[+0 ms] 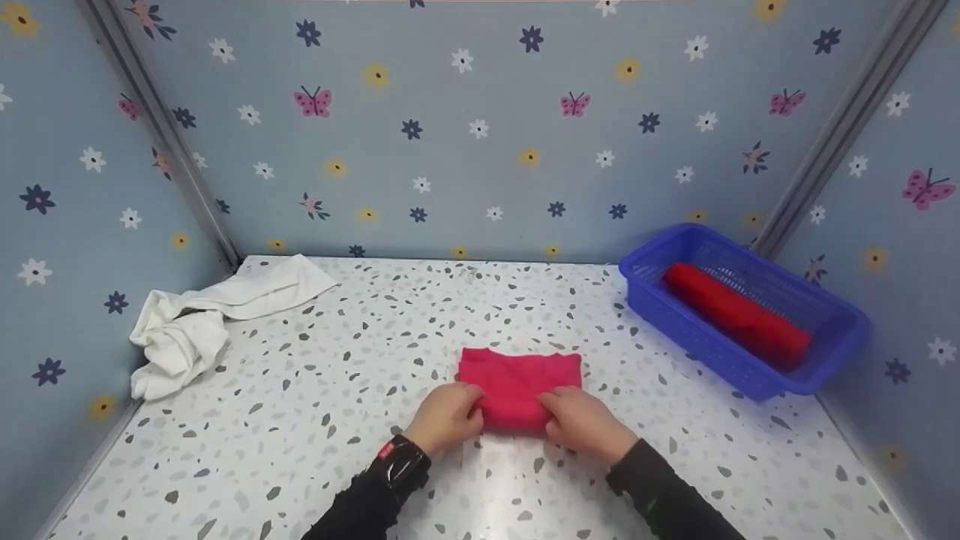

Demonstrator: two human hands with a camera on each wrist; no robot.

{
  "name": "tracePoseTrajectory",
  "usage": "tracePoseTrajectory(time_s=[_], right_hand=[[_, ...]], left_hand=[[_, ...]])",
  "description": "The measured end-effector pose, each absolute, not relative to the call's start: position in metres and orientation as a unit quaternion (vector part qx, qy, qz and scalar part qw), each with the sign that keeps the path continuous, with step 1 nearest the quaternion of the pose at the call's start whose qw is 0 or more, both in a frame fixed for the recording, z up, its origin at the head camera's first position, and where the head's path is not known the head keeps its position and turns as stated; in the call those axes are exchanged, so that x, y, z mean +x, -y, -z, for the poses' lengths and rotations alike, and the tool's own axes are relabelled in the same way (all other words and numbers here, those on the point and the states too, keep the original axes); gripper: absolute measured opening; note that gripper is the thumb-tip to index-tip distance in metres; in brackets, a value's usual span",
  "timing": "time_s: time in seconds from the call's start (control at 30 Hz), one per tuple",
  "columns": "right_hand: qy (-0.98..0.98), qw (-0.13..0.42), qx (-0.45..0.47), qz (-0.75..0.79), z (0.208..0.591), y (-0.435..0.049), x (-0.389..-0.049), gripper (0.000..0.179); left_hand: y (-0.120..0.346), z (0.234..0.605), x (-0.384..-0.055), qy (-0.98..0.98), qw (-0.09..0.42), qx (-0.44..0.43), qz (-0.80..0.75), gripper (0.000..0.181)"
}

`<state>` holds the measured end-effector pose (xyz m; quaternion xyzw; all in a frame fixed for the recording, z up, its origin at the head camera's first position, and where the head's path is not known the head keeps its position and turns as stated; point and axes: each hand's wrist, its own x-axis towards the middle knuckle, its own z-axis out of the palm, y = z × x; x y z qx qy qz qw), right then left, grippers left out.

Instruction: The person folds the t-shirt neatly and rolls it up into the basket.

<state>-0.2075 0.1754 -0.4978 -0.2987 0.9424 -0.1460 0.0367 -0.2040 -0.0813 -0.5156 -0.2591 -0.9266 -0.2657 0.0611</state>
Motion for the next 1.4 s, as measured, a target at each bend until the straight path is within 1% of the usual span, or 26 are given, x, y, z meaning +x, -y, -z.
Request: tracePoseTrajectory(time_s=[0.23,0.4,0.57,0.67,0.83,0.97,1.17,1.3,1.4], right_hand=[[-0.947,0.069,-0.272,0.155,0.498,-0.175,-0.214,0.032],[-0.946,0.071,-0.272,0.163,0.498,-0.175,-0.216,0.025],[-0.945,0.081,-0.265,0.173,0.499,-0.176,-0.219,0.026],[-0.945,0.086,-0.259,0.181,0.499,-0.176,-0.22,0.028],[-0.947,0.081,-0.25,0.184,0.5,-0.178,-0.218,0.039],[-0.95,0.047,-0.262,0.164,0.502,-0.178,-0.213,0.043],[-0.946,-0.041,-0.291,0.139,0.505,-0.179,-0.204,0.043],[-0.935,-0.102,-0.317,0.122,0.503,-0.179,-0.196,0.044],[-0.926,-0.137,-0.337,0.1,0.502,-0.177,-0.19,0.044]], left_hand=[[0.084,0.517,-0.209,0.918,0.033,-0.246,0.308,0.011],[0.084,0.517,-0.212,0.919,0.017,-0.24,0.314,0.013],[0.084,0.517,-0.213,0.919,0.0,-0.229,0.321,0.013],[0.083,0.517,-0.214,0.919,-0.006,-0.222,0.325,0.013],[0.08,0.515,-0.216,0.921,-0.016,-0.211,0.328,0.015],[0.078,0.513,-0.218,0.923,-0.026,-0.205,0.326,0.016],[0.078,0.511,-0.22,0.924,-0.041,-0.196,0.325,0.016],[0.079,0.511,-0.222,0.923,-0.046,-0.199,0.326,0.012],[0.079,0.511,-0.224,0.922,-0.046,-0.203,0.326,0.011]])
